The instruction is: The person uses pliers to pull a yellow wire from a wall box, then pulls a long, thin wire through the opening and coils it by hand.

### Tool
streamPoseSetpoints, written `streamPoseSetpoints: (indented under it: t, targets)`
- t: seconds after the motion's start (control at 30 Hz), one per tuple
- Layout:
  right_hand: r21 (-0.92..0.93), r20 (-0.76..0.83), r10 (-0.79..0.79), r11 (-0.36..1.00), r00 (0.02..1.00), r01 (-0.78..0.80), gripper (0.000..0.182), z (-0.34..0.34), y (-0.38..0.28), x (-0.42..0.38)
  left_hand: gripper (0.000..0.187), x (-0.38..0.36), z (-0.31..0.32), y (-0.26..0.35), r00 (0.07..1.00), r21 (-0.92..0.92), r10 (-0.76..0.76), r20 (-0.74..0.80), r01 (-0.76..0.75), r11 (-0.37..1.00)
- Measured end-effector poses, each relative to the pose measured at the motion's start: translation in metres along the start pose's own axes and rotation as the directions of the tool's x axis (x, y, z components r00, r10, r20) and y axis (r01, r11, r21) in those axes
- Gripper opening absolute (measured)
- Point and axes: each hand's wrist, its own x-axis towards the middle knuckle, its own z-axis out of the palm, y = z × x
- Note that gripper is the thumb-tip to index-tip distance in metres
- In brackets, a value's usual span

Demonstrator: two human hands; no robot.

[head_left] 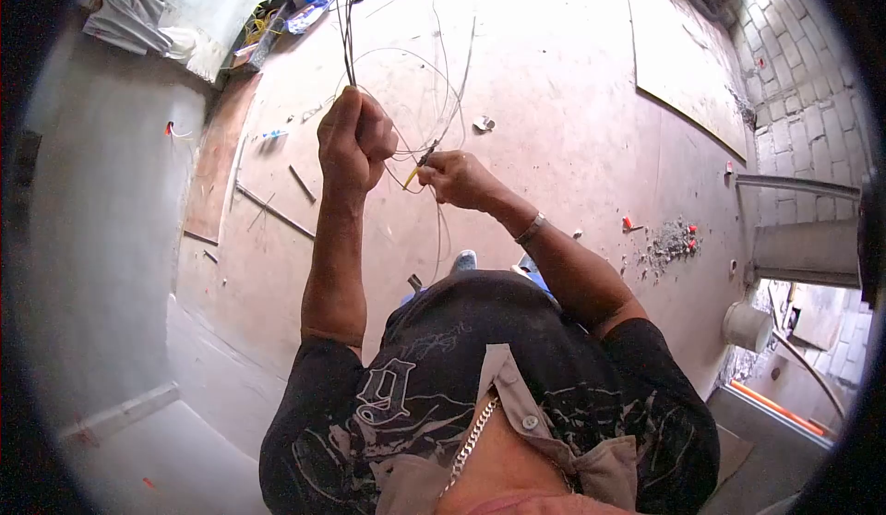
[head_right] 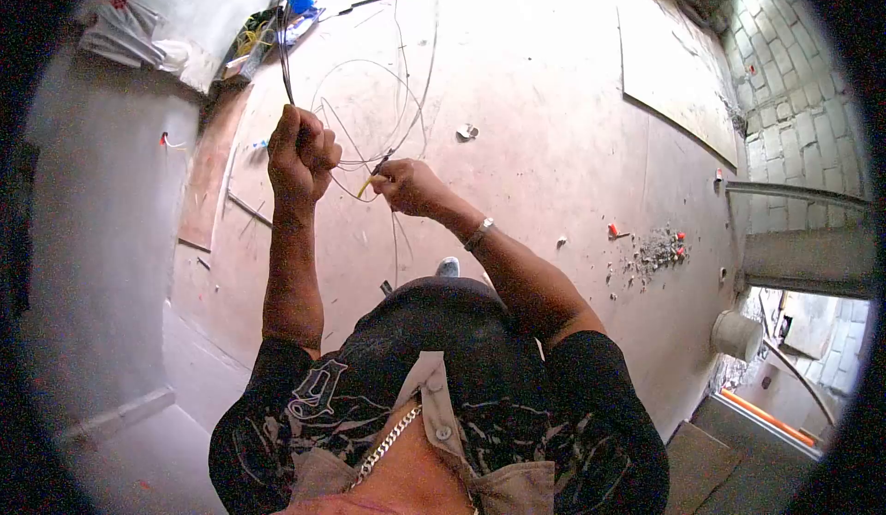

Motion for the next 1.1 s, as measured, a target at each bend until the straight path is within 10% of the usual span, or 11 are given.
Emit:
streamPoseSetpoints:
  t: [0.23,0.43,0.6,0.83,1.1]
  targets:
    - [-0.042,0.022,-0.166,0.985,0.986,0.167,0.017,-0.015,-0.01,-0.005,0.038,-0.009,-0.019,0.009,0.978,-0.061,0.123,-0.17,-0.135,0.989]
    - [-0.378,-0.328,-0.465,0.862,0.822,0.337,0.009,-0.027,-0.043,0.002,0.04,0.007,-0.016,0.032,0.956,-0.125,0.268,-0.123,-0.282,0.951]
    - [0.062,-0.433,-0.138,0.981,0.891,0.183,0.012,-0.055,-0.024,0.003,0.042,0.01,-0.01,0.044,0.914,0.133,0.322,-0.249,-0.297,0.946]
    - [0.215,-0.643,0.128,0.976,0.755,0.018,0.021,-0.161,0.049,-0.055,0.042,-0.004,-0.067,0.089,0.858,-0.052,0.336,-0.388,-0.385,0.922]
    - [0.824,-0.387,0.505,0.565,0.772,0.043,0.051,-0.158,0.11,-0.076,0.04,0.008,-0.097,0.111,0.818,-0.027,0.375,-0.436,-0.429,0.903]
